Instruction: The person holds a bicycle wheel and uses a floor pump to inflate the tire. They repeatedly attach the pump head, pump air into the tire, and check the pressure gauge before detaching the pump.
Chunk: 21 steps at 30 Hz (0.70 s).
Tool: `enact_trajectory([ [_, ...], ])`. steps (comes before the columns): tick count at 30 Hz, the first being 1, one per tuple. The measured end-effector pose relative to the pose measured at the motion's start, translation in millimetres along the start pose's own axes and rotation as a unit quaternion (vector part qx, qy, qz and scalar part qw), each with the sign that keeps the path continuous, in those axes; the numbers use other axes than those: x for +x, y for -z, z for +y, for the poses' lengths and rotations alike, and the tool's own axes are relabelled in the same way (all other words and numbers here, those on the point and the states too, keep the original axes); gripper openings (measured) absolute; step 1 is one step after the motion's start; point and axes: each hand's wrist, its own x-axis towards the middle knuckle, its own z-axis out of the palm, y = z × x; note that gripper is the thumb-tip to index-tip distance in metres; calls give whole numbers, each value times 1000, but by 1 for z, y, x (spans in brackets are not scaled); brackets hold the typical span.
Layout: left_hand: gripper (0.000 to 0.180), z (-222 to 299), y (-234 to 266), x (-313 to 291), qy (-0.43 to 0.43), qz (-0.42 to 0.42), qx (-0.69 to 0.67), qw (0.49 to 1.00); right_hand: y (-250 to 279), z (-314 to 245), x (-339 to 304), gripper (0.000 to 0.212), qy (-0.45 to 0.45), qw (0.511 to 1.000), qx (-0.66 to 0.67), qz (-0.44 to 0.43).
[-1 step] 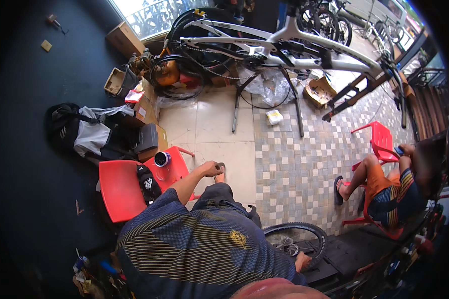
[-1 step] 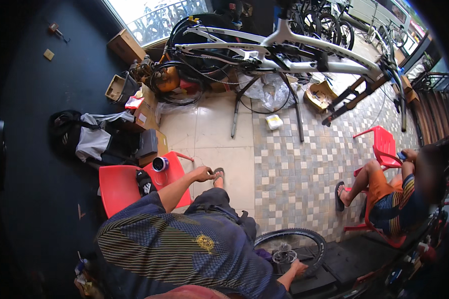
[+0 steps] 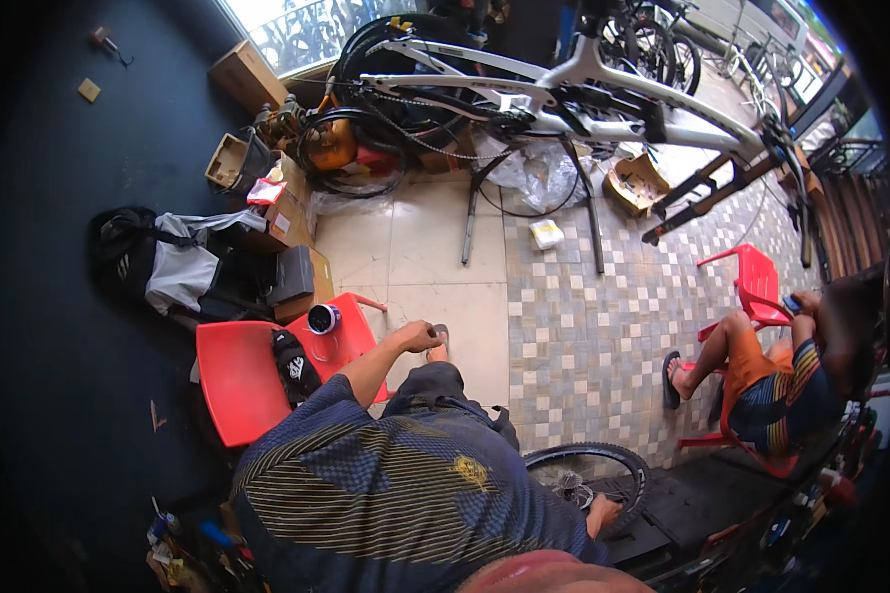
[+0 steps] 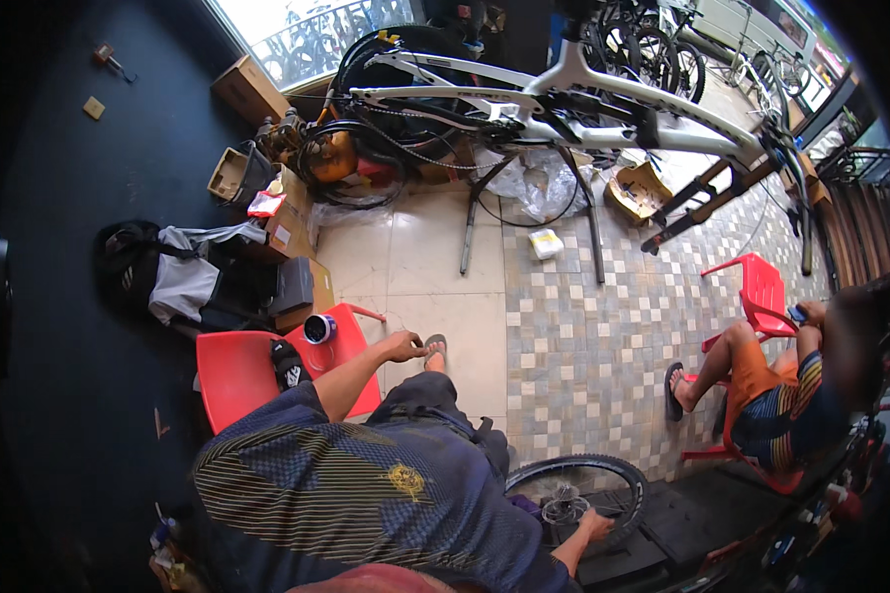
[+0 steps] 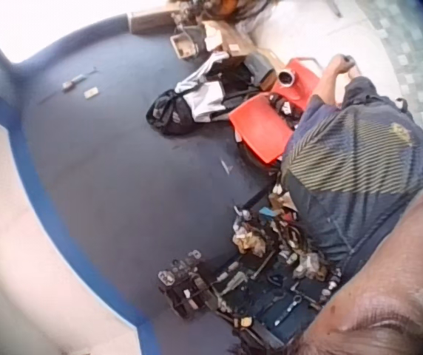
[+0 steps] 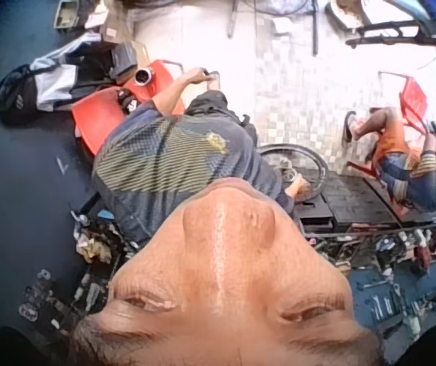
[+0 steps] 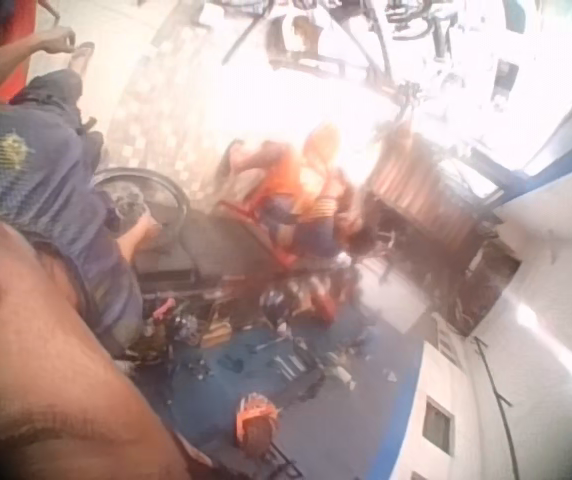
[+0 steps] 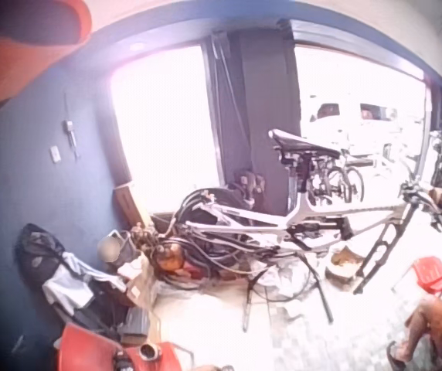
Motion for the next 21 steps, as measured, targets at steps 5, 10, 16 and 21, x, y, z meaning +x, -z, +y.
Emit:
enact_trajectory([
  [5, 52, -88, 76, 37, 23, -17, -23, 999, -52, -187, -74, 75, 253, 960, 17, -117],
  [10, 47, -154, 164, 77, 70, 51, -74, 994, -104, -354, -170, 56, 350, 869, 76, -341],
  [16, 51, -186, 258, 137, 135, 74, -210, 965, -121, -476, -219, 49, 321, 856, -47, -402],
  [21, 51, -218, 341, 186, 125, 118, -227, 959, -156, -585, -230, 42, 276, 862, -39, -423],
])
